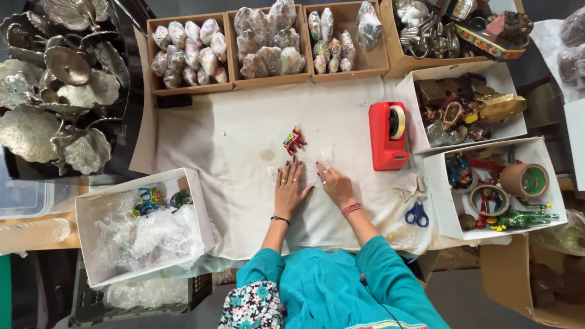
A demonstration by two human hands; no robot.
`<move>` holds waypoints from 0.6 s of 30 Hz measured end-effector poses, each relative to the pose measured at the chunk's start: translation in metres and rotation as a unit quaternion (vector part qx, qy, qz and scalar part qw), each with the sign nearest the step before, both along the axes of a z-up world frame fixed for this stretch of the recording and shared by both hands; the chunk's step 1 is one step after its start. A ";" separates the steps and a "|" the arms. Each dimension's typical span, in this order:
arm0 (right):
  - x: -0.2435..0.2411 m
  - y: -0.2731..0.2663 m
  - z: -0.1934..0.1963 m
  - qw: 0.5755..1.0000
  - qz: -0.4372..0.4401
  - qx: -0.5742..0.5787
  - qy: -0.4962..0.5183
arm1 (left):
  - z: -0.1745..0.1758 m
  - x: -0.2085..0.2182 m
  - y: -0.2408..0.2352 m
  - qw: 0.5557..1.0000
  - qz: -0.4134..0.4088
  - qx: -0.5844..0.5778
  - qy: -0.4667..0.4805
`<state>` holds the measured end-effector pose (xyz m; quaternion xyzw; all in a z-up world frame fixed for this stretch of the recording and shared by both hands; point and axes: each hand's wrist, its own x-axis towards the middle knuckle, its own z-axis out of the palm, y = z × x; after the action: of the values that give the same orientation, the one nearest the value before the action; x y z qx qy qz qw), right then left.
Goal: The person wipes a small, colorful figurine with a white cloth, then wraps it in bubble wrap. They secure the bubble wrap with a piece of tape from a red dispenser and place the wrapped item into a white box.
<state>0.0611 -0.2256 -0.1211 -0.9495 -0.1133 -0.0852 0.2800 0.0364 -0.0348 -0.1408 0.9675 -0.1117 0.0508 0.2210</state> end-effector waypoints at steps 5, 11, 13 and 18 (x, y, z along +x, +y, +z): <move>0.015 -0.012 0.029 0.997 0.022 -0.067 0.012 | 0.026 0.000 0.003 0.998 0.016 0.041 -0.039; 0.054 0.025 0.038 0.994 -0.098 0.046 -0.030 | 0.031 -0.001 0.001 0.999 0.014 0.034 -0.026; 0.070 0.049 0.048 0.996 -0.049 0.062 -0.028 | 0.030 -0.001 0.001 0.999 0.014 0.035 -0.023; 0.096 0.093 0.063 0.995 -0.052 0.056 0.057 | 0.026 0.000 0.000 0.999 0.015 0.039 0.005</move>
<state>0.1568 -0.1328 -0.0583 -0.9402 -0.0429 -0.0516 0.3340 0.0367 -0.0349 -0.1147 0.9772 -0.0975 0.0447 0.1831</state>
